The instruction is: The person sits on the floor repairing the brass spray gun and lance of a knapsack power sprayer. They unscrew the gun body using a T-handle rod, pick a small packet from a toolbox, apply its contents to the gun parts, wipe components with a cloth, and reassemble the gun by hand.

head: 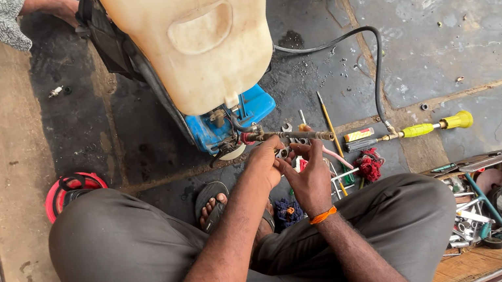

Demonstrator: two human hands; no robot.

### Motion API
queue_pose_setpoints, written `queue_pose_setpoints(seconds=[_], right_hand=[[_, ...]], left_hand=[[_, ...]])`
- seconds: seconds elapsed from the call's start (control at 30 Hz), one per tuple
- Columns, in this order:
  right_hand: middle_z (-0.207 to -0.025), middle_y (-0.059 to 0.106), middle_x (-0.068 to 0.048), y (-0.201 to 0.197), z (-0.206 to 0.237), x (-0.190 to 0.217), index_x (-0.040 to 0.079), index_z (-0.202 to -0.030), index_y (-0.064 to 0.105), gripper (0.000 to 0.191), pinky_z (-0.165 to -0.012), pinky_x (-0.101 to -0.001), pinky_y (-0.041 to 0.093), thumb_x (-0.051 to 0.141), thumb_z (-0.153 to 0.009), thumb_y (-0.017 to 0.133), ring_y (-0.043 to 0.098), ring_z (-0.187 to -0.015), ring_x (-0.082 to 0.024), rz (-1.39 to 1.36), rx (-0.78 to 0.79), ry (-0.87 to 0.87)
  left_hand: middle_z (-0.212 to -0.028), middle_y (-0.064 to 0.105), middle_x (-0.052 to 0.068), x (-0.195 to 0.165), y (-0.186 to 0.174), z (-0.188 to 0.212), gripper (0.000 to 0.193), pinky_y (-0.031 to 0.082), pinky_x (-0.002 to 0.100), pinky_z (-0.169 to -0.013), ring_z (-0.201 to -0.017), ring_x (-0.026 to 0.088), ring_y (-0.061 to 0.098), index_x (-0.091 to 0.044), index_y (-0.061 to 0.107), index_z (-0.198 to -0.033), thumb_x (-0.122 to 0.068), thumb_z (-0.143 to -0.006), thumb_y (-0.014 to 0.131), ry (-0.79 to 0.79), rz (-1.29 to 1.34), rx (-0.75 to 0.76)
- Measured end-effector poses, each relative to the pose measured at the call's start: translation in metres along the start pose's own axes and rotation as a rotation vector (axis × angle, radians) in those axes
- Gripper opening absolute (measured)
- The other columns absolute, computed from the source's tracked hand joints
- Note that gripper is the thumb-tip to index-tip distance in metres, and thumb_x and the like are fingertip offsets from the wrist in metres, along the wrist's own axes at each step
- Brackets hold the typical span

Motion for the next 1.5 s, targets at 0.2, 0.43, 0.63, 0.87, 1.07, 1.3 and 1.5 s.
queue_pose_setpoints(seconds=[0.2, 0.43, 0.63, 0.87, 1.07, 1.3, 1.5], right_hand=[[-0.108, 0.075, -0.014, -0.004, 0.004, 0.0, 0.009, -0.154, 0.031, 0.091, -0.091, -0.0418, 0.057, 0.021, -0.082, 0.085, 0.074, -0.101, -0.026, -0.032, -0.03, 0.014], [-0.117, 0.073, -0.017, 0.009, 0.011, -0.01, 0.01, -0.155, 0.027, 0.091, -0.085, -0.0397, 0.06, 0.021, -0.085, 0.084, 0.073, -0.109, -0.027, -0.103, 0.011, 0.09], [-0.122, 0.072, -0.017, 0.015, 0.014, -0.013, 0.01, -0.157, 0.022, 0.093, -0.088, -0.039, 0.061, 0.021, -0.087, 0.082, 0.072, -0.112, -0.026, -0.148, 0.018, 0.111], [-0.122, 0.072, -0.018, 0.016, 0.015, -0.021, 0.008, -0.157, 0.023, 0.094, -0.093, -0.0395, 0.058, 0.018, -0.085, 0.084, 0.071, -0.114, -0.026, -0.082, 0.001, 0.055], [-0.135, 0.063, -0.013, 0.0, 0.012, -0.059, 0.001, -0.146, 0.047, 0.058, -0.097, -0.0348, 0.054, -0.001, -0.09, 0.062, 0.064, -0.117, -0.021, -0.518, 0.133, 0.204], [-0.131, 0.063, -0.007, 0.001, 0.041, -0.072, 0.005, -0.142, 0.057, 0.058, -0.099, -0.0305, 0.05, -0.003, -0.085, 0.052, 0.057, -0.122, -0.016, -0.635, 0.343, 0.371], [-0.147, 0.048, -0.007, 0.01, 0.032, -0.043, 0.003, -0.138, 0.057, 0.053, -0.1, -0.0359, 0.053, -0.002, -0.085, 0.057, 0.059, -0.126, -0.023, -0.455, 0.286, 0.201]], left_hand=[[-0.091, 0.064, 0.018, 0.0, -0.003, 0.001, 0.021, 0.049, 0.028, -0.049, -0.069, 0.028, 0.069, 0.004, 0.061, -0.101, -0.005, -0.082, 0.065, 0.035, -0.065, 0.045], [-0.089, 0.062, 0.014, -0.005, -0.011, 0.015, 0.024, 0.059, 0.037, -0.058, -0.068, 0.025, 0.068, 0.0, 0.057, -0.104, -0.013, -0.084, 0.061, -0.004, -0.271, 0.035], [-0.088, 0.06, 0.012, -0.008, -0.014, 0.018, 0.028, 0.054, 0.034, -0.056, -0.067, 0.02, 0.064, -0.002, 0.054, -0.111, -0.014, -0.087, 0.064, 0.033, -0.39, 0.015], [-0.09, 0.06, 0.01, -0.005, -0.013, 0.015, 0.026, 0.055, 0.035, -0.056, -0.066, 0.022, 0.064, -0.003, 0.054, -0.106, -0.012, -0.085, 0.066, 0.028, -0.268, 0.044], [-0.093, 0.061, 0.008, -0.001, -0.012, 0.012, 0.025, 0.043, 0.031, -0.05, -0.065, 0.019, 0.064, -0.009, 0.054, -0.104, -0.019, -0.086, 0.068, 0.018, -0.268, 0.031], [-0.092, 0.062, 0.006, 0.002, -0.013, 0.011, 0.029, 0.042, 0.03, -0.05, -0.062, 0.018, 0.063, -0.011, 0.053, -0.104, -0.02, -0.081, 0.068, 0.049, -0.276, -0.033], [-0.078, 0.061, 0.007, -0.001, -0.006, 0.013, 0.032, 0.039, 0.028, -0.047, -0.057, 0.014, 0.06, -0.004, 0.056, -0.103, -0.021, -0.078, 0.068, 0.154, -0.312, -0.01]])
Point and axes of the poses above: each hand's wrist, its own z-axis away from the middle knuckle, its own y-axis out of the palm, x = y × z, the point moved 9 cm from there along -z, towards the middle knuckle
